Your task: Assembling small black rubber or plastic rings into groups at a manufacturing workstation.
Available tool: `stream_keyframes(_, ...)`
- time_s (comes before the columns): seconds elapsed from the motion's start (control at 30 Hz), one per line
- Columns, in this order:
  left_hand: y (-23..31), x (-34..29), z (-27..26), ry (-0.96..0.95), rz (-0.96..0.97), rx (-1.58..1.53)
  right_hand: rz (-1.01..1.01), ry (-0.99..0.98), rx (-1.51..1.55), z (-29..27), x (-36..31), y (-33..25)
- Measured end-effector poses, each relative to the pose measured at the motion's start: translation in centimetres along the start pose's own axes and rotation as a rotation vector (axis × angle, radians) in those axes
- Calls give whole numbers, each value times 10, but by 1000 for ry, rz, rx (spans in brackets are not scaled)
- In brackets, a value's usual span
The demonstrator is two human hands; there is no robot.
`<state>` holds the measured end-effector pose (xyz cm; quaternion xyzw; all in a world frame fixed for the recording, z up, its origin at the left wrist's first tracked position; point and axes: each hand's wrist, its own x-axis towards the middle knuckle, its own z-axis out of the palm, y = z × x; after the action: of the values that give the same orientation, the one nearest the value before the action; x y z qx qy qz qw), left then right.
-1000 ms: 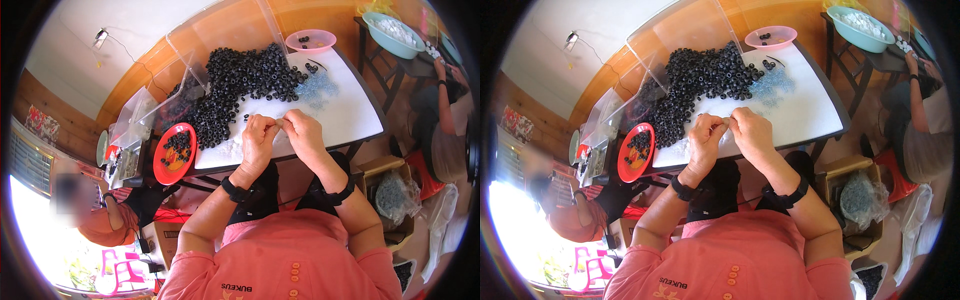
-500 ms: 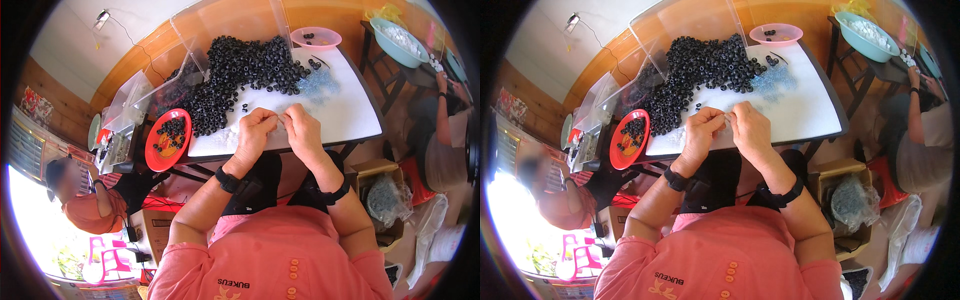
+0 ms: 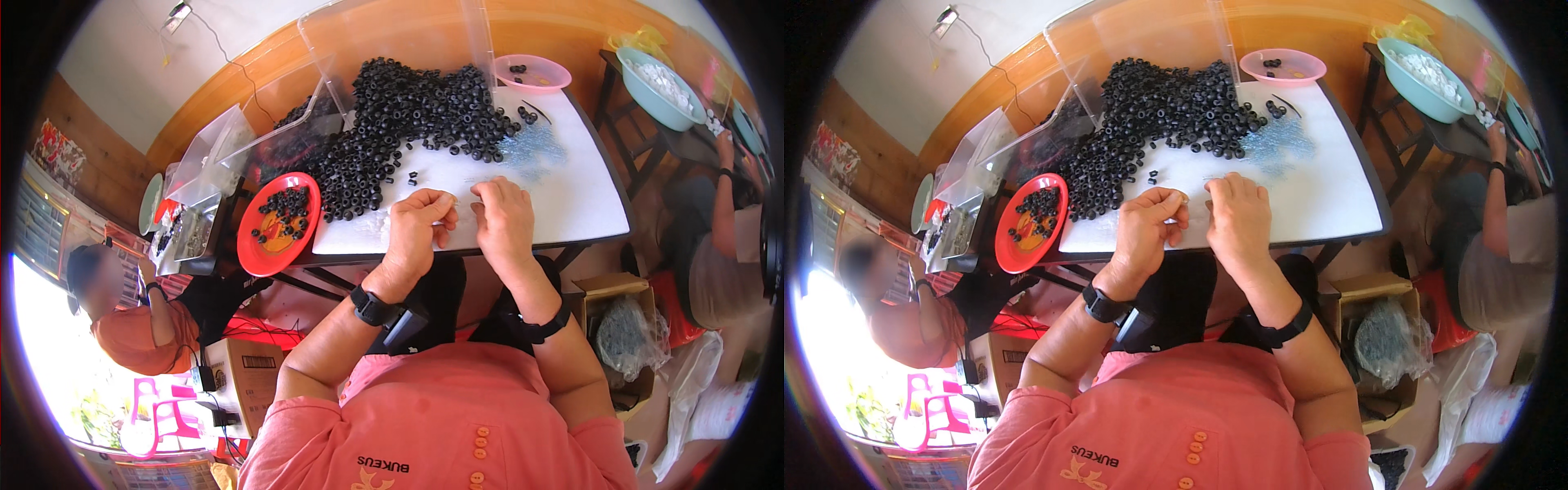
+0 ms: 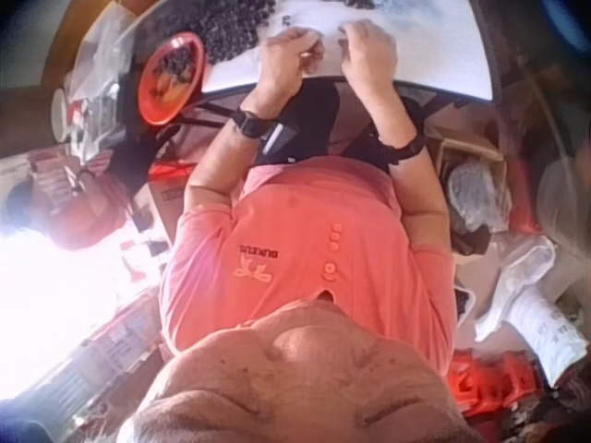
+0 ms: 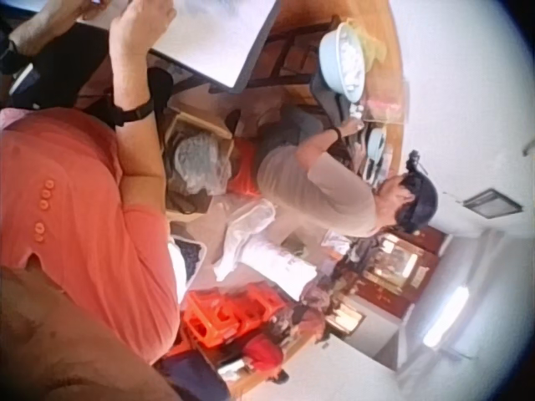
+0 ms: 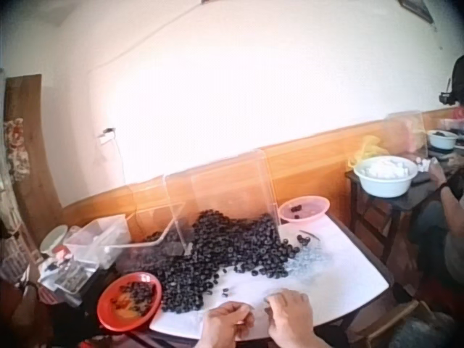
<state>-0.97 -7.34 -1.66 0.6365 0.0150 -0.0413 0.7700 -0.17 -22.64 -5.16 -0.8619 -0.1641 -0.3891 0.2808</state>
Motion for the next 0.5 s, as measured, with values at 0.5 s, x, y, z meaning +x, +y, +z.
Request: stream_keyframes(0.5, -8, 0, 12, -78, -65, -73, -42, 116, 502, -12, -2, 0)
